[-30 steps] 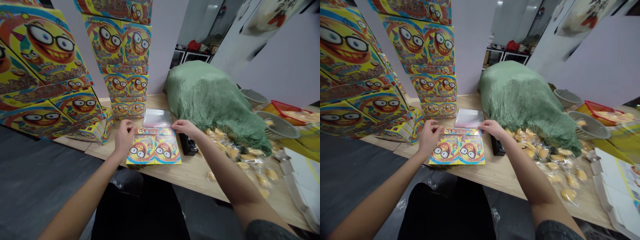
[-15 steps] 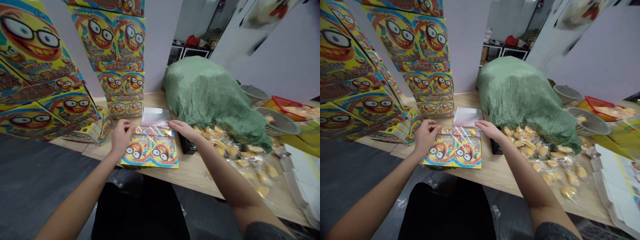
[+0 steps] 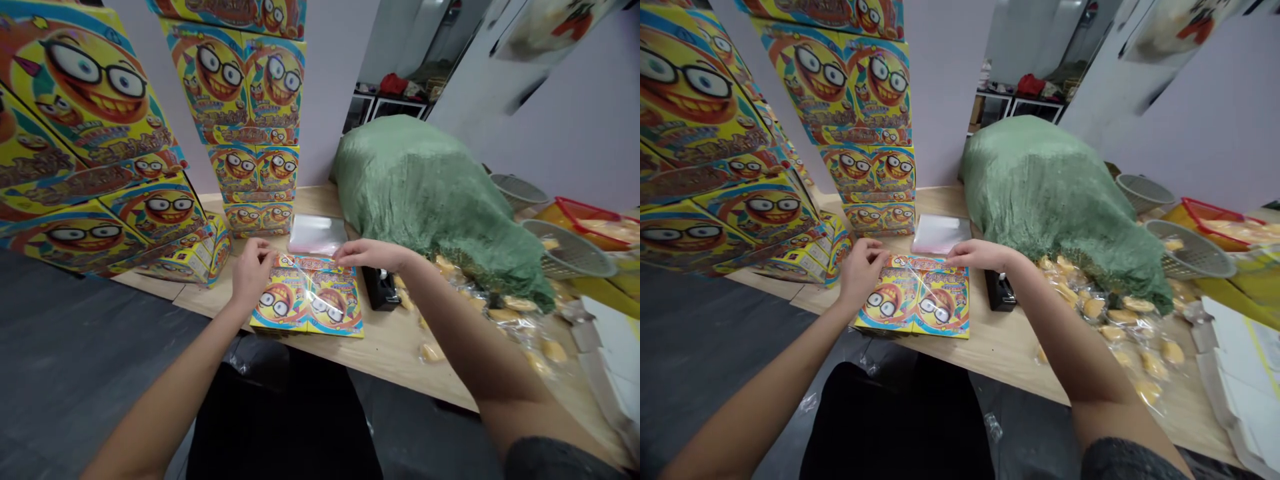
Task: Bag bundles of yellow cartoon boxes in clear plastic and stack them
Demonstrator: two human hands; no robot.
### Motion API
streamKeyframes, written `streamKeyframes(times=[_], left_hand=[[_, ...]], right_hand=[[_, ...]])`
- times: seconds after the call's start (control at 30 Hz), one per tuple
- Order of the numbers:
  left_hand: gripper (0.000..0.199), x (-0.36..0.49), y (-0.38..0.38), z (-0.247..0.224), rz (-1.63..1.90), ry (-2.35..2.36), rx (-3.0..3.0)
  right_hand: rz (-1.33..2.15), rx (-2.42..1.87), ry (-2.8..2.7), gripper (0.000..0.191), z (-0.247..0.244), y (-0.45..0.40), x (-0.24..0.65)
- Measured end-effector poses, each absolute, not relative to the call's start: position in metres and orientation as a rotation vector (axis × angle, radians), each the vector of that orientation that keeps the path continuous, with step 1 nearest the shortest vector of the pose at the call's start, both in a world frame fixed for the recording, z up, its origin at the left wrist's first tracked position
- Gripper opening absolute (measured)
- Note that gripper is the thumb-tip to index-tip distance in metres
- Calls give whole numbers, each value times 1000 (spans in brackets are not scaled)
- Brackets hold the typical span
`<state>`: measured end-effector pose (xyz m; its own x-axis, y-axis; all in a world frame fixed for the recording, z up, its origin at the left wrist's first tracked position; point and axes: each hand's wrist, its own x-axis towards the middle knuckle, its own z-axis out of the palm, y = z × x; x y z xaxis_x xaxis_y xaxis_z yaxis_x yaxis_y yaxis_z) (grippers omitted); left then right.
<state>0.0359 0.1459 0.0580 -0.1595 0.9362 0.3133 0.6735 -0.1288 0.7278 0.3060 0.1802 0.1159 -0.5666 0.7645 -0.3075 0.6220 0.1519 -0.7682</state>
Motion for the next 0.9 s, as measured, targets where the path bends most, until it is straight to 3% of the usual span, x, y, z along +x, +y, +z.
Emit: streamKeyframes(times=[0.17, 0.27, 0.33, 0.4, 0.57, 0.8, 0.9], left_hand=[[20, 36, 146, 58, 1177, 1823, 1809], [20, 37, 145, 59, 1161, 1852, 1812], [21, 37, 144, 59, 1148, 1851, 1816], [20, 36, 144, 59, 1150, 1833, 1828], [21, 36, 143, 59, 1175, 1815, 1834], [24, 36, 145, 60, 1194, 1800, 1771], [27, 34, 148, 57, 1189, 1782, 1700]], right_hand=[[736, -1391, -2280, 52, 127, 136, 286], [567, -1188, -2403, 96, 119, 86, 266], [415, -1208, -2390, 105, 104, 57, 257], [265, -1319, -2254, 89, 87, 40, 253], [168, -1410, -1917, 18, 68, 52, 259], [776, -1591, -1435, 20, 62, 95, 287], [875, -1589, -1343, 24, 54, 103, 294]])
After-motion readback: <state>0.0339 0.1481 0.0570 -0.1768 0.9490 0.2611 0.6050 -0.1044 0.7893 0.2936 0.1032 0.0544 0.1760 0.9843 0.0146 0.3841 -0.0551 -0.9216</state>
